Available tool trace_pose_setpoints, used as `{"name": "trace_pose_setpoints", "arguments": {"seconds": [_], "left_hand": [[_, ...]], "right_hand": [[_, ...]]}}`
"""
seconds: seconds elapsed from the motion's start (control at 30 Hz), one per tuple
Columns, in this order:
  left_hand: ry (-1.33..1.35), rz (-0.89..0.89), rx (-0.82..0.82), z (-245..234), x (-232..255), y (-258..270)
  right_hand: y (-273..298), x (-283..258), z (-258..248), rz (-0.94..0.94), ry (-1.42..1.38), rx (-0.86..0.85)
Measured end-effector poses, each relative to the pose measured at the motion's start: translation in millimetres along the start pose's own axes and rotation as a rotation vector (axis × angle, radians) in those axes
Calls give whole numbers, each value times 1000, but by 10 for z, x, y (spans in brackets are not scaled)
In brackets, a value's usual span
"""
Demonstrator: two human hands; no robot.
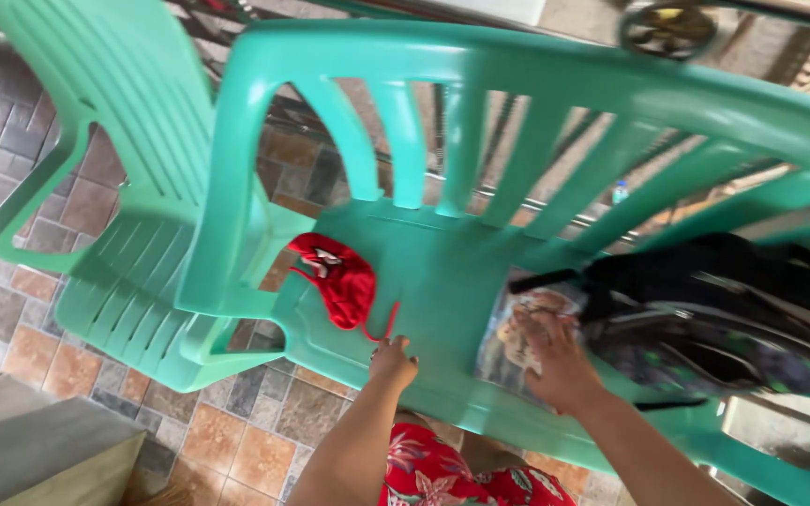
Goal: The person organizes items on a plastic chair, putting stationary and a small bag into a larger backpack, then sweeps the balcony floor with a broom and handles a small mat.
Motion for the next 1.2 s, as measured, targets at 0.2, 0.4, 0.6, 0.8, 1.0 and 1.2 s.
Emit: {"name": "trace_pose_setpoints", "arguments": {"seconds": [0.2, 0.4, 0.6, 0.8, 1.0, 1.2], "left_hand": [[-130, 20, -35, -581, -423, -308], [70, -159, -2, -675, -898, -1202], [313, -534, 144, -212, -1794, -2016], [191, 22, 131, -299, -1170, -1946], [720, 365, -246, -834, 630, -587], [892, 852, -478, -1247, 1986, 355]], "right_hand": [[-273, -327, 1158, 45, -35, -225], [-557, -590, 1995, 174, -173, -283], [-528, -881, 2345, 291, -347, -335], [-444, -793, 2394, 474, -501, -339], [-458, -468, 1969, 1231, -1176, -12], [-74, 418, 1331, 979, -1617, 824]]}}
Point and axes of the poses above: each hand's wrist, its own y-axis away from the middle knuckle, its own z-axis out of the palm, x = y × z, the point moved 8 cm from there along -y, towards the middle knuckle, and after that the axes turned 5 degrees about x, right-handed, at the moved point
